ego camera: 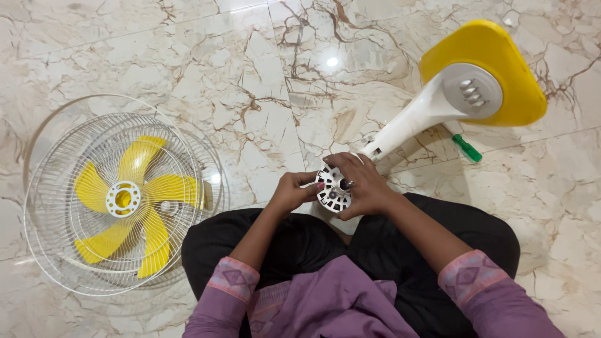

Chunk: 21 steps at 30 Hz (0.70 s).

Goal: The person assembles a yellow and white pedestal fan on a tiled floor. They attach the motor housing to the stand, secure the rear grille, mount the fan blade onto the motor shaft, and tighten the blade nut by hand.

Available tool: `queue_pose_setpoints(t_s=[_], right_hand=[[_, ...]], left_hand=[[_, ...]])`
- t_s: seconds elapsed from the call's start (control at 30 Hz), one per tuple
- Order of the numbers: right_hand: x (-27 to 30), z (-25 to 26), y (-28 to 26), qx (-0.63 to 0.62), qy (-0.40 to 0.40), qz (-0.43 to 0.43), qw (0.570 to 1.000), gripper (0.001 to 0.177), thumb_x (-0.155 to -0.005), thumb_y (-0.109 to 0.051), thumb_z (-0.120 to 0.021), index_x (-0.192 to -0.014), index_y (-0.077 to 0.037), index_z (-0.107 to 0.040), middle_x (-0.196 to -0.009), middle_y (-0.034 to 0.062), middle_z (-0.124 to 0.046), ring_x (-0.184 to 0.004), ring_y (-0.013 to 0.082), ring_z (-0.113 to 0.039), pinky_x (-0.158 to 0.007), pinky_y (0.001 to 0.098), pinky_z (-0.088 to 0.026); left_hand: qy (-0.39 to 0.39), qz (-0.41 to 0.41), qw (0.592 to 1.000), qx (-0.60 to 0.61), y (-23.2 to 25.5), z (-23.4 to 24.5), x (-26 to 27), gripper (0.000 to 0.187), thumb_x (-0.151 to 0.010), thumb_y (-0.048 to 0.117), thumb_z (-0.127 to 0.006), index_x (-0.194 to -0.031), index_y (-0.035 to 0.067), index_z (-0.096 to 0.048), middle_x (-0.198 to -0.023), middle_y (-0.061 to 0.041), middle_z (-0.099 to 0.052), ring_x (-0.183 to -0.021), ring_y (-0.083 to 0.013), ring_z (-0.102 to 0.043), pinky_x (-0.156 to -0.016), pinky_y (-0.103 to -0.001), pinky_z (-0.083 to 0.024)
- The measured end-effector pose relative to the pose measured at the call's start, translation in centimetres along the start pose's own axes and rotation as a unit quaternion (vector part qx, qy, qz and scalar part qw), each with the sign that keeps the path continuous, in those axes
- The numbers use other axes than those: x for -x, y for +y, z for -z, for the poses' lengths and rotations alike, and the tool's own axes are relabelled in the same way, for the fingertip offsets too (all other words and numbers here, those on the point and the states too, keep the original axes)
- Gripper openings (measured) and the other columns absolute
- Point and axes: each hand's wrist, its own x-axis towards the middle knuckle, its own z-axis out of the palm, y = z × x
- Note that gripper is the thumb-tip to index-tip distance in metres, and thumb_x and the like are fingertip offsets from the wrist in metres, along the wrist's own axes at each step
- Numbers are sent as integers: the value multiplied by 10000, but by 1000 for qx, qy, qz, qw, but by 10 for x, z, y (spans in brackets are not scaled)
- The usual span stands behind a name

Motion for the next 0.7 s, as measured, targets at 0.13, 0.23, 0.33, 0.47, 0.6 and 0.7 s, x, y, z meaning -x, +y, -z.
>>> queue_pose_setpoints(t_s=[0.13, 0.23, 0.33, 0.47, 0.6, 0.7], right_hand=[[0, 4, -1, 1, 16, 34, 999, 1192, -374, -371, -904, -1435, -157, -404, -1410, 97, -541, -1417, 336, -426, -1195, 581, -207], [1, 3, -1, 16, 5, 14, 1000, 1192, -367, -355, -906, -1435, -159, -412, -1426, 104, -530, -1426, 326, -415, -1199, 615, -159], [1, 0, 6, 26, -6, 15, 1000, 1220, -375, -368, -911, -1464, -173, -397, -1484, 93, -506, -1462, 332, -374, -1223, 608, -144], [5, -4, 9, 18, 10, 22, 1000, 1335, -419, -440, -939, -1547, -125, -299, -1570, 129, -424, -1527, 360, -277, -1213, 633, -78], [10, -9, 11, 9, 46, -5, 999, 1396, -431, -502, -961, -1574, -105, -263, -1604, 163, -365, -1542, 383, -209, -1206, 628, -42], [22, -21, 23, -8, 120, -25, 992, 1399, -441, -492, -972, -1558, -70, -243, -1600, 211, -331, -1519, 409, -187, -1172, 626, -71]], left_hand=[[28, 4, 999, -24, 0, -7, 5, 444, -898, 167, -756, -1294, -25, -695, -1086, -129, -764, -910, -155, -728, -823, -317, -631], [32, -77, 949, -304, 2, -1, -7, 419, -895, 210, -739, -1259, 3, -727, -1062, -164, -792, -896, -176, -747, -805, -327, -597], [76, 28, 961, -263, -1, -14, -37, 420, -969, 272, -543, -1285, 11, -632, -1068, -192, -770, -896, -293, -771, -821, -400, -597], [208, -61, 872, -439, -10, -38, -54, 521, -1081, 442, -366, -1136, 74, -733, -1087, -227, -727, -1024, -428, -663, -921, -491, -503], [262, -33, 907, -327, 0, -52, -54, 586, -1041, 521, -337, -1090, 93, -735, -1039, -207, -731, -1005, -416, -670, -901, -479, -501], [274, -23, 916, -291, 8, -58, -52, 592, -1028, 542, -356, -1049, 92, -739, -1000, -189, -749, -991, -407, -681, -885, -466, -507]])
